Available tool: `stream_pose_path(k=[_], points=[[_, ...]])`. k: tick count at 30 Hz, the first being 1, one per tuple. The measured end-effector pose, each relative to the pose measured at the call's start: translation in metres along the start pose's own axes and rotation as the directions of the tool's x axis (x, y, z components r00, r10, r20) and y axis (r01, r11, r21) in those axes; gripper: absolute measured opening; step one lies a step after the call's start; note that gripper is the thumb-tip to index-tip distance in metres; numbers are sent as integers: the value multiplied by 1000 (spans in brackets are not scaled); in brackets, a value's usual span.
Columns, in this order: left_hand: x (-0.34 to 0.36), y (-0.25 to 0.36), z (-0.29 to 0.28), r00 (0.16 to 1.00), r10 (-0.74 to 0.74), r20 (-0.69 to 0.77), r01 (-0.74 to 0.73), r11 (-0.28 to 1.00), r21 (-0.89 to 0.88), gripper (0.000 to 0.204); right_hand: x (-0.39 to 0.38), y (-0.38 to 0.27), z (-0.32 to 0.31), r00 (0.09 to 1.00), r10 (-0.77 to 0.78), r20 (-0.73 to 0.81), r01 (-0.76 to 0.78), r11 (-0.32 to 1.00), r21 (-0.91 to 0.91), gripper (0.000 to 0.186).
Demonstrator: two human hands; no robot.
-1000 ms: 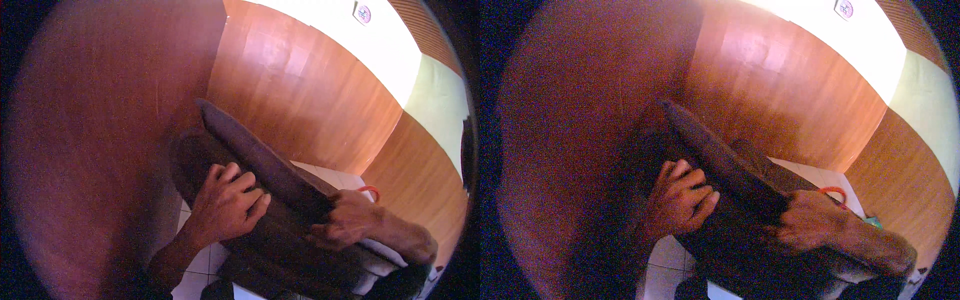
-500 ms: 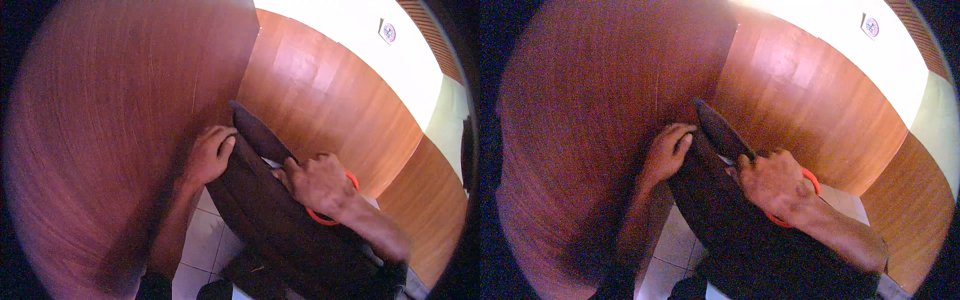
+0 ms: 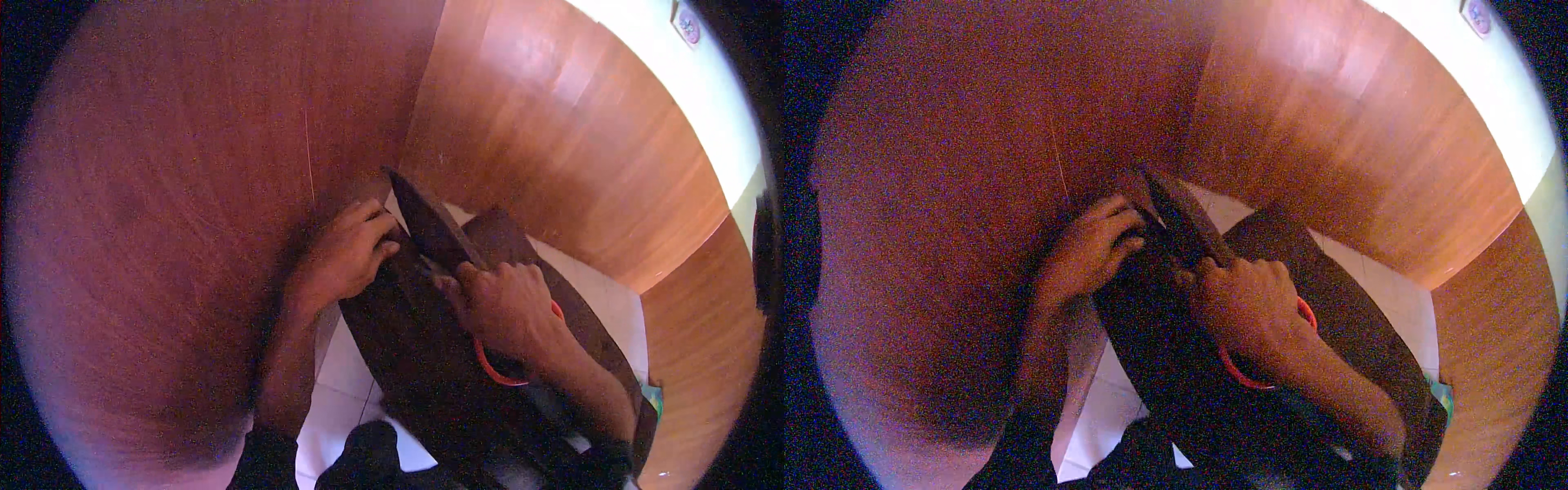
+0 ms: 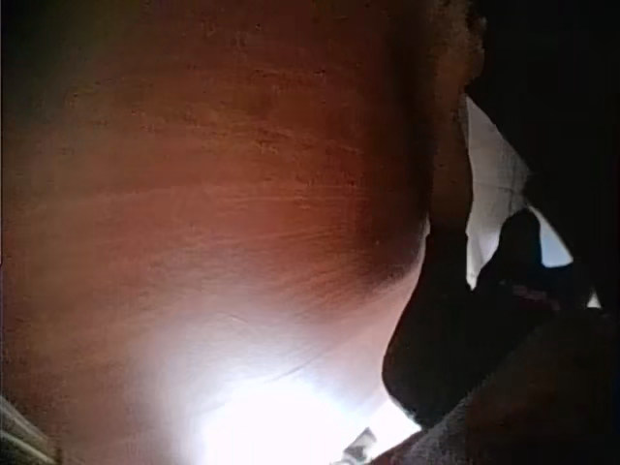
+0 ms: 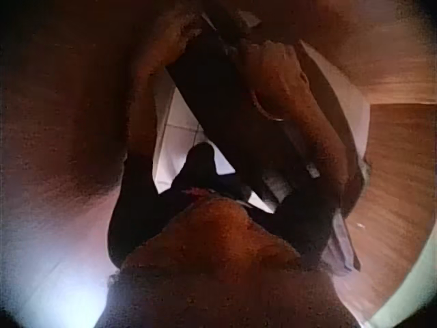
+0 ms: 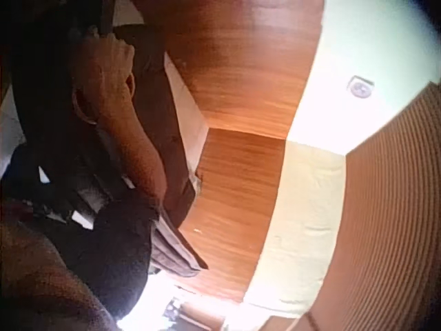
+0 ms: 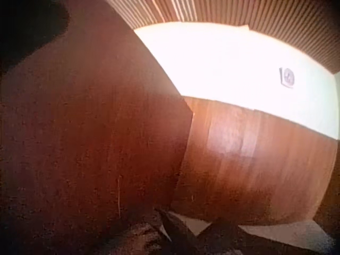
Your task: The person repairs a sofa by cutting fabric with scissors, hammering along the cushion edge with a hammer, turning the sofa upright, and hammering its corner.
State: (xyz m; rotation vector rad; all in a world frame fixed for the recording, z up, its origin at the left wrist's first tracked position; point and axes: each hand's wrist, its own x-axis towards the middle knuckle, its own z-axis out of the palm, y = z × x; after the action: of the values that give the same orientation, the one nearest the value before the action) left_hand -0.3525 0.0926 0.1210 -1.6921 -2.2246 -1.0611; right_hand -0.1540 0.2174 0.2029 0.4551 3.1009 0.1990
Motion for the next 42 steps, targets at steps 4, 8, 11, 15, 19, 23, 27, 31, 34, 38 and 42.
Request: stream_pose_path(k=[4,8,11,15,19,23,27,31,34,38,42], points=[[-3,-8,8,998,67,4,-67,997,-46,22,3,9,4,998,51,46,-55,995,89,43],[-29,2,12,999,32,7,-32,999,-11,21,-15,8,19,997,60,48,-67,984,167,41],[-36,1,6,998,4,69,2,997,-75,19,-19,7,23,999,38,13,-39,976,215,38],[-28,-1,8,991,-96,89,111,976,-187,14,-19,11,19,999,39,23,-43,965,260,34],[-32,-7,27,983,-119,-137,78,958,-276,12,-15,6,12,997,38,72,-56,964,259,33],[-39,-15,21,990,-63,-123,28,963,-267,15,-18,-2,17,999,-24,27,17,972,233,30],[-31,-8,7,998,19,55,-6,972,-233,20,-29,-13,12,998,-13,53,3,981,192,29],[-37,0,3,996,56,68,-43,984,-170,21,-34,-20,15,1000,9,11,-11,989,146,29],[-42,0,1,996,70,60,-60,984,-167,20,-32,-23,9,992,79,96,-89,992,95,28],[-38,-3,2,995,65,70,-50,979,-198,18,-30,-34,14,994,-40,103,41,999,-7,21],[-32,-8,2,991,56,121,-27,974,-225,15,-22,-42,27,989,-145,10,146,984,-104,17]])
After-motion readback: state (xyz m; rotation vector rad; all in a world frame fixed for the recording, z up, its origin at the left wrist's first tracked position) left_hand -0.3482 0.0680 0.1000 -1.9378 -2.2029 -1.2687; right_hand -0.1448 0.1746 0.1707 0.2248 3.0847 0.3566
